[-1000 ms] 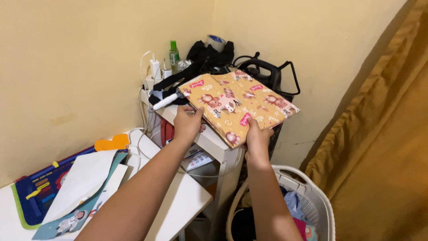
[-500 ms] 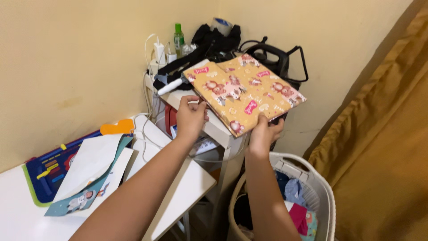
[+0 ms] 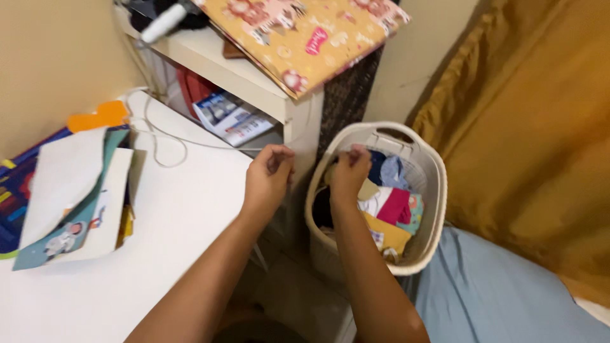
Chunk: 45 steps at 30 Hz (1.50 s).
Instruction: The person wraps a book with patterned paper, folds the edges, and places it on a nearby shelf. They then unwrap a rolled fabric item from bubble wrap, unfold the fabric, and place it on the table. Finally, they open a children's book and flip through its pages.
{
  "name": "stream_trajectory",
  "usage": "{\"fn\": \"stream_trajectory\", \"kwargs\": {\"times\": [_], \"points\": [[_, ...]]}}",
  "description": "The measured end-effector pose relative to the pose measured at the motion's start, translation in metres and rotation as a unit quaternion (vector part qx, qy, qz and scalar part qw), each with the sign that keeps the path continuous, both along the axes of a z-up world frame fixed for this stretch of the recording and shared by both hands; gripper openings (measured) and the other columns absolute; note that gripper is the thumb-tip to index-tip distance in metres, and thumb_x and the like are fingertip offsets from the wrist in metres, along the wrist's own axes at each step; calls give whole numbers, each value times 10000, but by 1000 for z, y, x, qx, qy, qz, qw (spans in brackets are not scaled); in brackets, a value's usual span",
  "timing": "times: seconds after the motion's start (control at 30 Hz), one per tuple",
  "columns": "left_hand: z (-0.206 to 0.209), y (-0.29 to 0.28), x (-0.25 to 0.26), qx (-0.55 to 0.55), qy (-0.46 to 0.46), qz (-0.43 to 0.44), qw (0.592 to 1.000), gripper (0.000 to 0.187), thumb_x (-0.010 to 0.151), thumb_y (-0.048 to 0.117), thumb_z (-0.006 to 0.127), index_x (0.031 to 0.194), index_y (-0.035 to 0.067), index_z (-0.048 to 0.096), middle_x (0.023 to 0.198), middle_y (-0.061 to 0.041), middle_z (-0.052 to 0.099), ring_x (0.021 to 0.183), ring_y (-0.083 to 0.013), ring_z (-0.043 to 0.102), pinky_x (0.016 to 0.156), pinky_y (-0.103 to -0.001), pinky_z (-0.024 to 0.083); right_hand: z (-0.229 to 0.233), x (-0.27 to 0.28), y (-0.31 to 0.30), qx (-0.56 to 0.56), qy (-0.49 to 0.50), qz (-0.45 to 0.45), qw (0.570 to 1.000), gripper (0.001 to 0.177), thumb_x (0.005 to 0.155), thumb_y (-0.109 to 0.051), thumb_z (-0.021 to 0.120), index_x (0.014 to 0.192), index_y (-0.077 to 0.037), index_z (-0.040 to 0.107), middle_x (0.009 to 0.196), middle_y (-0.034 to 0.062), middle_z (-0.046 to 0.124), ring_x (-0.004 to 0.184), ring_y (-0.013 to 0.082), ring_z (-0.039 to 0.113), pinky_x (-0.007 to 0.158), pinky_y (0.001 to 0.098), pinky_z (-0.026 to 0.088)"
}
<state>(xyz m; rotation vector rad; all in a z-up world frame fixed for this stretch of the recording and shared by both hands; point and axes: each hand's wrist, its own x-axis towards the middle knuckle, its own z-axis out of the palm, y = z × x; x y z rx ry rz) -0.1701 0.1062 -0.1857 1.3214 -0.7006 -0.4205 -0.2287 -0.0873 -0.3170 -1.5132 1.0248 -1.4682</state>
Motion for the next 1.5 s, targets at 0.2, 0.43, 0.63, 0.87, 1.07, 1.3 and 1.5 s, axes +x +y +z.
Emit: {"fn": "stream_trajectory", "kwargs": {"times": [0.2, 0.43, 0.63, 0.87, 1.07, 1.3, 1.5], "points": [[-27, 4, 3, 58, 5, -48, 997, 91, 960, 2, 586, 1033, 14, 637, 757, -29, 648, 662, -103, 603, 615, -249, 500, -80, -39, -11, 127, 513, 125, 840, 564, 879, -444, 695, 1302, -79, 618, 1353, 301, 561, 1273, 474, 516, 1096, 533, 391], [-29, 18, 5, 61, 32, -34, 997, 86, 958, 14, 589, 1024, 21, 644, 756, -22, 644, 663, -100, 611, 601, -250, 493, -45, -58, 29, 120, 542, 159, 816, 471, 863, -403, 679, 1246, -129, 665, 1214, 237, 669, 1180, 436, 601, 998, 526, 479], [-4, 50, 32, 4, 49, 22, 999, 65, 961, 16, 586, 1005, 10, 633, 761, -28, 648, 663, -110, 615, 608, -252, 506, 93, -31, 98, -28, 430, 237, 871, 301, 856, -336, 659, 894, -65, 787, 886, 218, 733, 861, 417, 703, 790, 496, 552], [13, 106, 91, -8, -1, 103, 995, 83, 961, 17, 578, 1014, 12, 642, 778, -37, 645, 679, -104, 613, 617, -248, 510, 158, 31, 161, -123, 354, 331, 866, 295, 897, -299, 656, 841, -21, 741, 817, 227, 721, 799, 412, 698, 744, 475, 563], [9, 130, 133, -33, -23, 149, 988, 113, 944, -9, 558, 1018, 3, 642, 789, -34, 641, 685, -96, 619, 617, -253, 533, 129, 123, 119, -359, 368, 223, 829, 244, 873, -210, 714, 808, 24, 698, 916, 250, 688, 866, 437, 687, 777, 495, 559], [14, 136, 153, 28, -25, 163, 986, 87, 973, 53, 591, 1019, 21, 658, 738, -30, 656, 660, -103, 637, 619, -251, 525, 107, 186, 57, -250, 573, 368, 688, 338, 790, 0, 612, 1098, -73, 730, 1141, 252, 687, 1024, 430, 693, 868, 491, 567], [12, 144, 165, -10, 17, 194, 981, 107, 965, 49, 593, 1066, 35, 625, 760, -43, 652, 679, -113, 645, 635, -254, 537, 75, 237, 27, -354, 394, 401, 748, 529, 666, 77, 603, 1151, -53, 768, 1231, 275, 683, 1103, 443, 676, 928, 471, 549]]}}
